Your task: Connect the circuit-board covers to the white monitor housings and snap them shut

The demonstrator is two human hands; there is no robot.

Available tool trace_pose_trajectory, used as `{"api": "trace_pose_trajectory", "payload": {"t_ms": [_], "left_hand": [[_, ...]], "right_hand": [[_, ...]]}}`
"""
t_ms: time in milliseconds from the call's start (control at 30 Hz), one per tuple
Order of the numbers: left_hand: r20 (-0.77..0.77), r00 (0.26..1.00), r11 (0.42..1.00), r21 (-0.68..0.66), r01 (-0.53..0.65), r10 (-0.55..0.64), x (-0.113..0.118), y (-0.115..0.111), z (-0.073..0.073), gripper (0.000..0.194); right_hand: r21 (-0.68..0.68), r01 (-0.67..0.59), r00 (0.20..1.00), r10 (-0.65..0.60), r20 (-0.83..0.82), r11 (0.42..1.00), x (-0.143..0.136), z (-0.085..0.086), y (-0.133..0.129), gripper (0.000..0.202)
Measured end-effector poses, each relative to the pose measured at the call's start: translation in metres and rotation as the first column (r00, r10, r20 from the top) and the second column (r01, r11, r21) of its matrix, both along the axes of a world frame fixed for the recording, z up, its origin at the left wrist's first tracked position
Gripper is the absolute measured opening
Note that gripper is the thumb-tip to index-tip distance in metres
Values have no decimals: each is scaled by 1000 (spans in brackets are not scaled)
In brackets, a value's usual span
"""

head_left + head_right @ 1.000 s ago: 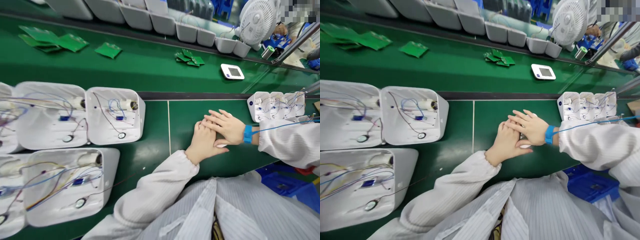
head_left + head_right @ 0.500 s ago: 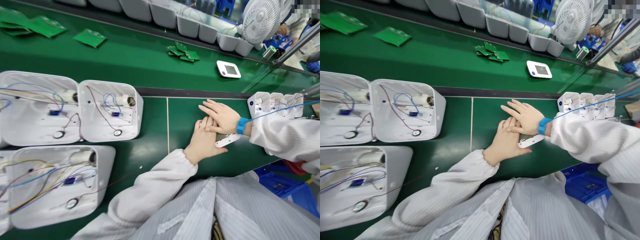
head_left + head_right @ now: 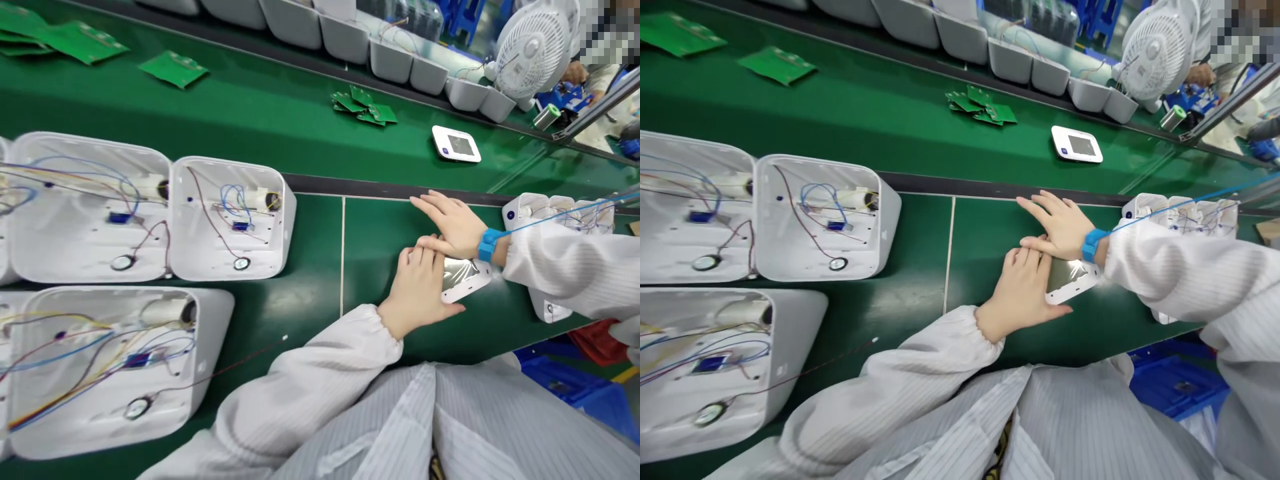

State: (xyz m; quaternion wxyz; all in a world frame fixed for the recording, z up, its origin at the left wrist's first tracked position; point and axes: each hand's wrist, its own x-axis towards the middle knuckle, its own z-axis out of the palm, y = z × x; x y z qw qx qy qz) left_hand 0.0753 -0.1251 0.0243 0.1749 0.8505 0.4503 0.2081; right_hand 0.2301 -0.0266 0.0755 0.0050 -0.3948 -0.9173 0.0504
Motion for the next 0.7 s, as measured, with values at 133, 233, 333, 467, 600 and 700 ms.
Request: {"api": "trace_pose_trajectory", "payload": {"t_ms": [133, 233, 333, 467, 600, 700], "left_hand": [[16, 1000, 999, 33, -9, 9, 2, -1, -2, 111], [22, 999, 996, 82, -26, 24, 2, -2, -6, 119], [9, 999, 996, 81, -38, 38, 2, -3, -7, 123], [9, 1000, 999, 48, -26, 26, 1, -2, -4, 120], [32, 999, 999, 34, -37, 36, 1, 0, -3, 118], [34, 999, 998, 38, -42, 40, 3, -2, -5, 119]], "right_hand": [[-86, 114, 993, -117, -26, 990, -3, 1, 5, 79], [-115, 278, 960, -280, 4, 954, -7, 2, 9, 71], [-112, 423, 906, -420, 52, 899, -11, 1, 11, 68], [-21, 501, 864, -498, 67, 865, -14, -7, 13, 64], [14, 474, 880, -474, 0, 880, -14, -11, 19, 56], [-101, 415, 899, -425, -109, 904, -8, -8, 18, 48]]}}
